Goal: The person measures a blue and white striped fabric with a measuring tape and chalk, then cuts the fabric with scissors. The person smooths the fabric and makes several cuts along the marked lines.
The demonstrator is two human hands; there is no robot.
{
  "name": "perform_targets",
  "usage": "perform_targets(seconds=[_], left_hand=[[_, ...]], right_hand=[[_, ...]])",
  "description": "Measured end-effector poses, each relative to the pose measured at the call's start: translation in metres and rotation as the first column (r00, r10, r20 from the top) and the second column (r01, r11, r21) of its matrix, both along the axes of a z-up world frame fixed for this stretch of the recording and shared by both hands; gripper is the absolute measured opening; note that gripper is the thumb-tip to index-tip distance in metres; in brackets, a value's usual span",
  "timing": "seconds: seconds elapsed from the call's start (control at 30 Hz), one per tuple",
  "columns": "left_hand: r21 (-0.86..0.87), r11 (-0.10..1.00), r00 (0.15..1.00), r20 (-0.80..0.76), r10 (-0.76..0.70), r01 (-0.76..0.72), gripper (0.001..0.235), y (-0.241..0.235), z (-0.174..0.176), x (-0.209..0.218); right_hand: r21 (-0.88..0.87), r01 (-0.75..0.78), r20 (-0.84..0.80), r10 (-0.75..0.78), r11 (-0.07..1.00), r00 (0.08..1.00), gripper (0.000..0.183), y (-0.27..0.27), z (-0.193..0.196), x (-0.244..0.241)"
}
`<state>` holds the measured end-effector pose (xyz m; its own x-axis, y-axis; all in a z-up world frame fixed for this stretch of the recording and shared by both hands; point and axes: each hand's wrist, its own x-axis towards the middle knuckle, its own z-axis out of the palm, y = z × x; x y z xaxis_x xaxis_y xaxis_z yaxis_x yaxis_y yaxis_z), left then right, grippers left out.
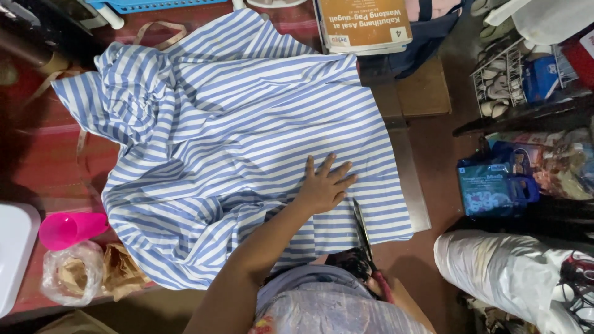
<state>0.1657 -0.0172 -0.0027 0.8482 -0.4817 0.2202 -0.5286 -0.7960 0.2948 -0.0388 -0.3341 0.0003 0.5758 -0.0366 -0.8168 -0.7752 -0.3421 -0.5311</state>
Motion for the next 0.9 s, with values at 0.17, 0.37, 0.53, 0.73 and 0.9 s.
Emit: perform_targets(seconds=[0.17,0.37,0.53,0.73,0.9], left_hand=[[-0.016,0.997,0.998,-0.010,0.069,-0.070,0.056,-0.008,0.005,-0.009],[-0.124,0.978,0.983,-0.090,0.159,-0.170,0.066,-0.036,0.030,-0.054],[-0.293,0.919,0.958,0.038,0.286,-0.263,0.029,-0.048,0.035,-0.061],[-0.276,0.902,0.942,-0.060,0.329,-0.333,0.024,-0.048,0.037,-0.051],[-0.536,0.759,0.928,-0.172,0.330,-0.369,0.007,-0.042,0.042,-0.049]], right_hand=[[0.079,-0.274,0.165,0.258,0.959,0.952,0.049,0.018,0.024,0.040],[-0.033,-0.279,0.207,0.280,0.960,0.937,0.036,0.007,0.006,0.036],[-0.209,-0.307,0.018,0.318,0.928,0.948,0.043,-0.005,0.022,0.030],[-0.246,-0.293,0.017,0.307,0.924,0.952,0.051,-0.006,0.036,0.035],[-0.195,-0.317,-0.035,0.316,0.928,0.948,0.047,-0.006,0.022,0.026]])
